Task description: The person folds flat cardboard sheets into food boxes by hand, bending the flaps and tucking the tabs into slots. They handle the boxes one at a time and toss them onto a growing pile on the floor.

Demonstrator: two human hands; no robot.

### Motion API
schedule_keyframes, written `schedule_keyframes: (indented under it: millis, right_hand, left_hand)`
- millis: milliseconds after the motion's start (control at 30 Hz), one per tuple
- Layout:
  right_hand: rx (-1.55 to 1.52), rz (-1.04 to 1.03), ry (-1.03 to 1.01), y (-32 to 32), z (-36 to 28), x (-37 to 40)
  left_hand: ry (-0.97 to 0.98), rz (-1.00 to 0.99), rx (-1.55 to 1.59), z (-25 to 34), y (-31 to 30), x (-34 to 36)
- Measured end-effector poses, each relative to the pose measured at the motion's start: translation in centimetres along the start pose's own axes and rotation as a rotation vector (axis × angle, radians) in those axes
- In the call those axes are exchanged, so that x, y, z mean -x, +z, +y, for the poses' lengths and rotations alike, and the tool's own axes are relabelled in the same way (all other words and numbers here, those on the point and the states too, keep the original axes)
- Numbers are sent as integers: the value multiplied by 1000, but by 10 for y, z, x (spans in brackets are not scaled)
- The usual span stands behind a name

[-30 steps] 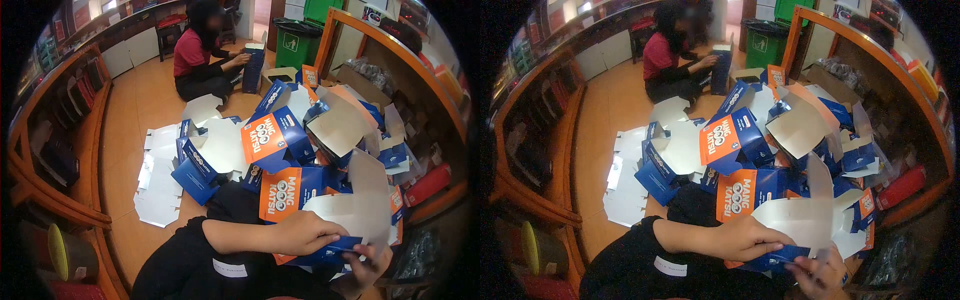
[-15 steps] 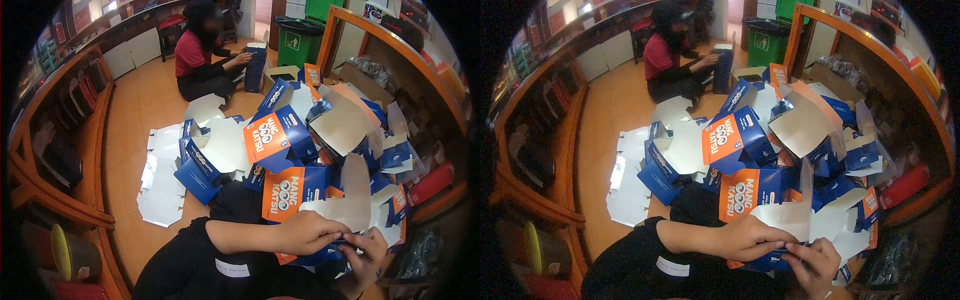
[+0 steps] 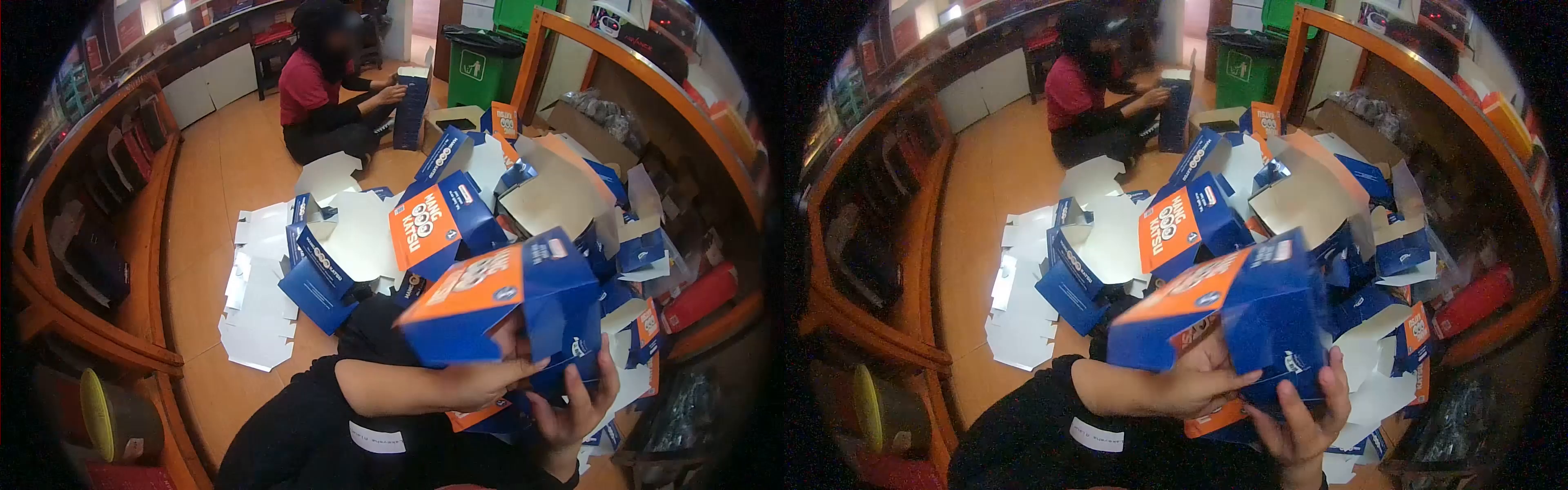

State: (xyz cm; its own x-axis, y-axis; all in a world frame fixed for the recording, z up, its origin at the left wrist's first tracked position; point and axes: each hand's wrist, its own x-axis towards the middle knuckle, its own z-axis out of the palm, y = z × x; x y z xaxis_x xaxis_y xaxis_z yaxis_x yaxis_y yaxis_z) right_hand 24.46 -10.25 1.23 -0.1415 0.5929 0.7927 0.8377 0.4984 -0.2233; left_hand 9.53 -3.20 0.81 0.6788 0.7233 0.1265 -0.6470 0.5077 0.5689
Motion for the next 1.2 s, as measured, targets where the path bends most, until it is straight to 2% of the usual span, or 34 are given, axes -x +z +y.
schedule_keyframes:
  millis: [67, 133, 233, 333, 433, 533, 600, 633, 700, 800, 867, 933, 967, 1033, 1100, 1200]
  right_hand:
    - [82, 53, 39, 0, -3, 0]
    - [-12, 18, 103, -5, -5, -4]
    - [-194, -5, 102, -2, -7, -11]
    - [-217, -96, 74, -3, -4, -15]
    - [116, -152, 60, 9, -5, -30]
    - [121, -262, 17, 18, -1, -42]
    - [105, -282, -27, 21, 2, -44]
    - [97, -212, -35, 19, 4, -45]
    - [74, -75, -46, 14, 10, -45]
    - [74, 406, -153, 13, 36, -48]
    - [109, 529, -216, 18, 40, -63]
    - [233, 349, -156, 19, 36, -78]
    - [263, 270, -129, 27, 44, -80]
    - [252, 93, 3, 38, 54, -75]
    - [223, 63, 88, 45, 59, -62]
    - [178, 10, 208, 43, 61, -44]
  left_hand:
    - [62, -26, -604, -15, -19, 3]
    - [187, -103, -1130, -18, -30, 5]
    - [501, -307, -1778, 14, -42, 11]
    - [243, -70, -969, -8, -50, -6]
    - [242, -42, -1186, 7, -44, -4]
    - [311, 12, -1471, 31, -22, 5]
    - [308, -55, -1411, 15, -46, 3]
    - [305, -89, -1380, 7, -57, 2]
    - [291, -297, -1452, -1, -92, 7]
    - [279, -560, -1409, 13, -105, 14]
    - [267, -730, -1347, 32, -107, 22]
    - [-90, -528, -1158, 61, -118, 29]
    - [-20, -435, -1075, 62, -135, 31]
    - [8, -23, -1098, 80, -158, 50]
    - [146, 365, -1013, 93, -196, 75]
    - [582, 754, -1148, 105, -280, 120]
